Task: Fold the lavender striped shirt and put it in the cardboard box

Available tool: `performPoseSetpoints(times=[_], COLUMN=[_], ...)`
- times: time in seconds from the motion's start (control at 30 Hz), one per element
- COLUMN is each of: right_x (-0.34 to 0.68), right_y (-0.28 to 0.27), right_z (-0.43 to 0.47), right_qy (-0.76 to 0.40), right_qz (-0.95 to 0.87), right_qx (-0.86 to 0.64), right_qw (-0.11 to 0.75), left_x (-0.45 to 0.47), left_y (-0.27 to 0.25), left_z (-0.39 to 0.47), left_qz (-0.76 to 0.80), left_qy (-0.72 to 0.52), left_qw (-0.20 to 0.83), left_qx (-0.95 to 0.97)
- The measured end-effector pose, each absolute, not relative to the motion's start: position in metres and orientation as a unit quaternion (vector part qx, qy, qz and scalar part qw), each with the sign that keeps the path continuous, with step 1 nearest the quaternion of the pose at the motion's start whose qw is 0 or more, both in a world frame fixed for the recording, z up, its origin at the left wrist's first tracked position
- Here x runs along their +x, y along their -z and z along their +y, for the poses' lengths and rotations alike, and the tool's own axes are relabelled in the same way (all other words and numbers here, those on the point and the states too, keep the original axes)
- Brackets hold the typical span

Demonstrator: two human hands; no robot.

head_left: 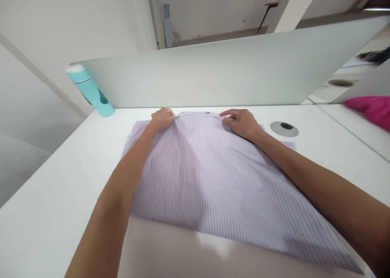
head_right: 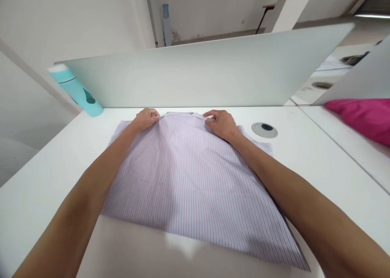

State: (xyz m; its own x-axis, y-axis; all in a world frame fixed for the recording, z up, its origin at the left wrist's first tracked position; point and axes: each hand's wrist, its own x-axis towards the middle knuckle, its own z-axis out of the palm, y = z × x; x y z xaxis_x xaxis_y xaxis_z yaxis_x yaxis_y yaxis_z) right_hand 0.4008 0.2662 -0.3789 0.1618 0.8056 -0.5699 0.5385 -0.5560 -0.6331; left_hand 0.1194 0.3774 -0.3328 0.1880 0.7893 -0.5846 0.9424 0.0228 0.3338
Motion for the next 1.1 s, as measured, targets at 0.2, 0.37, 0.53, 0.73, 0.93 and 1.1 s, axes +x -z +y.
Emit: performPoseSetpoints(times=[0.2,0.37,0.53,0.73,0.93,1.1], right_x=[0.402,0.400,0.393,0.394,0.396,0.395], right_y=[0.378,0.367,0.357,0.356,0.347,0.336], right_z=[0.262,0.264,0.278,0.284,0.279,0.277], right_qy=[-0.414,-0.405,-0.461,-0.566,-0.612,-0.612], right_qz=[-0.514,-0.528,-0.482,-0.388,-0.368,-0.421], right_qx=[-0.746,-0.743,-0.732,-0.703,-0.638,-0.590], right_qw=[0.089,0.076,0.141,0.185,0.288,0.316], left_x=[0.125,0.136,0.170,0.210,0.208,0.199], left_y=[0.326,0.319,0.316,0.328,0.332,0.328], left_z=[0.376,0.368,0.361,0.363,0.369,0.372], left_qz=[0.611,0.576,0.497,0.427,0.433,0.392], left_qy=[0.195,0.174,0.170,0.261,0.230,0.177], left_qw=[0.288,0.225,0.212,0.273,0.358,0.484], left_qx=[0.711,0.766,0.824,0.822,0.795,0.762])
